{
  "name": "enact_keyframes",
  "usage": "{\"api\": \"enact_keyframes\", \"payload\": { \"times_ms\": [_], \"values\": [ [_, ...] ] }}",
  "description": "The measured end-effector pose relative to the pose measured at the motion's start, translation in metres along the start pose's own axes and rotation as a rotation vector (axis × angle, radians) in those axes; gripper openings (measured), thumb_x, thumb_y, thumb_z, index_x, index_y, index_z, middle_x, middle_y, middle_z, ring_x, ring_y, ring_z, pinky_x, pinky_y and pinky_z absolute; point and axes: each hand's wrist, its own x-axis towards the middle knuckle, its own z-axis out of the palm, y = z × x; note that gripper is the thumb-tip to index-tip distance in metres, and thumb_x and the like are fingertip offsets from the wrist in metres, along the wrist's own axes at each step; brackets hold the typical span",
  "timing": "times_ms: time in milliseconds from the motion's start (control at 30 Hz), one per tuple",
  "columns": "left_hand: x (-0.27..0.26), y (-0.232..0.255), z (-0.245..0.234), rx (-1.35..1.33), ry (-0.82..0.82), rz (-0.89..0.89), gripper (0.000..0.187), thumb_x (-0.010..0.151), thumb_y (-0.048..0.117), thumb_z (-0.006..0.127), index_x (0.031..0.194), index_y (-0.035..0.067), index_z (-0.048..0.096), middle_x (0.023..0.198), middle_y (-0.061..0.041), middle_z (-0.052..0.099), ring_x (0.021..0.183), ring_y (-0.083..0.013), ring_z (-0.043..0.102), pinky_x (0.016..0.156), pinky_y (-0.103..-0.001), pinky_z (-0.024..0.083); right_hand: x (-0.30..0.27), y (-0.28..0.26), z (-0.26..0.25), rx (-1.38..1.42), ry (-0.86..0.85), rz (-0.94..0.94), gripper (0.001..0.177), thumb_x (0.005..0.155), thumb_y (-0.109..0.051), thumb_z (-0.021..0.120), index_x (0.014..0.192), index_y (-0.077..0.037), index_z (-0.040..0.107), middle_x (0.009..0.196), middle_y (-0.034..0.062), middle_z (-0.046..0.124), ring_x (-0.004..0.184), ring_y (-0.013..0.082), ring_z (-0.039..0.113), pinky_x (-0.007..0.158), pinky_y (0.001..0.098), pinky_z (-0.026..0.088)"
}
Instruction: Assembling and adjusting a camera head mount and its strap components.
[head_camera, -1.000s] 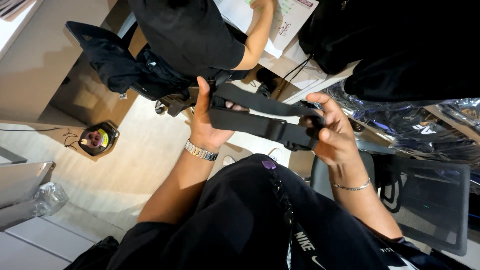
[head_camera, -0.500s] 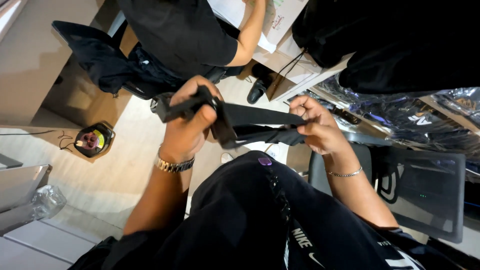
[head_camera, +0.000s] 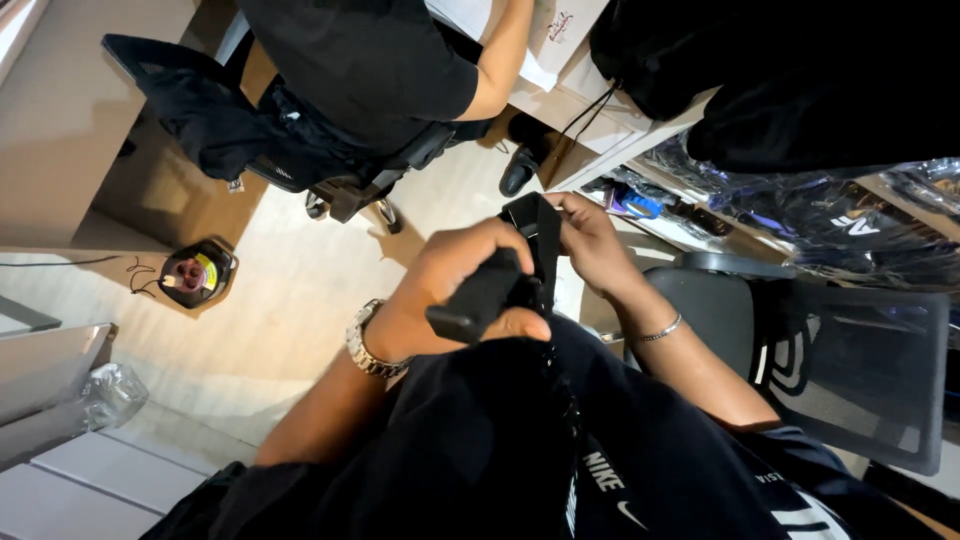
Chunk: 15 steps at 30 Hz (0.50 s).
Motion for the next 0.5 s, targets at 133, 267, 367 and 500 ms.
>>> {"api": "enact_keyframes", "payload": {
  "times_ms": [133, 267, 367, 500],
  "values": [
    [-0.004, -0.017, 0.007, 0.018, -0.033, 0.091, 0.049, 0.077, 0.038, 0.092, 0.107, 0.01, 0.065, 0.102, -0.002, 0.067, 0.097, -0.018, 0.065, 0.087, -0.031, 0.051, 0.007, -0.019, 0.01, 0.012, 0.099, -0.086, 0.034, 0.105, 0.002, 0.058, 0.139, 0.001, 0.057, 0.108, 0.0129, 0.072, 0.088, 0.0127, 0.068, 0.076, 0.0274, 0.056],
    [-0.011, -0.039, 0.015, 0.258, -0.015, 0.132, 0.044, 0.08, 0.038, 0.089, 0.105, 0.011, 0.066, 0.098, -0.002, 0.066, 0.105, -0.0233, 0.061, 0.107, -0.041, 0.041, 0.015, -0.052, 0.02, 0.141, 0.166, -0.174, 0.038, 0.099, 0.008, 0.061, 0.136, 0.0, 0.057, 0.12, 0.008, 0.07, 0.102, 0.0101, 0.069, 0.089, 0.0249, 0.057],
    [-0.016, -0.051, 0.022, 0.406, -0.009, 0.116, 0.04, 0.083, 0.037, 0.084, 0.107, 0.011, 0.066, 0.101, -0.004, 0.064, 0.107, -0.0248, 0.06, 0.112, -0.045, 0.035, 0.017, -0.051, 0.022, 0.175, 0.126, -0.266, 0.039, 0.099, 0.011, 0.062, 0.134, -0.003, 0.055, 0.116, 0.0073, 0.068, 0.1, 0.0113, 0.067, 0.086, 0.0258, 0.056],
    [-0.017, -0.059, 0.026, 0.551, 0.023, 0.122, 0.04, 0.079, 0.032, 0.08, 0.109, 0.011, 0.065, 0.105, -0.005, 0.062, 0.11, -0.026, 0.059, 0.111, -0.046, 0.032, 0.025, -0.026, 0.01, 0.057, 0.03, -0.335, 0.026, 0.1, 0.017, 0.059, 0.119, 0.0, 0.06, 0.111, 0.0044, 0.065, 0.101, 0.0115, 0.064, 0.09, 0.0271, 0.055]
  ]
}}
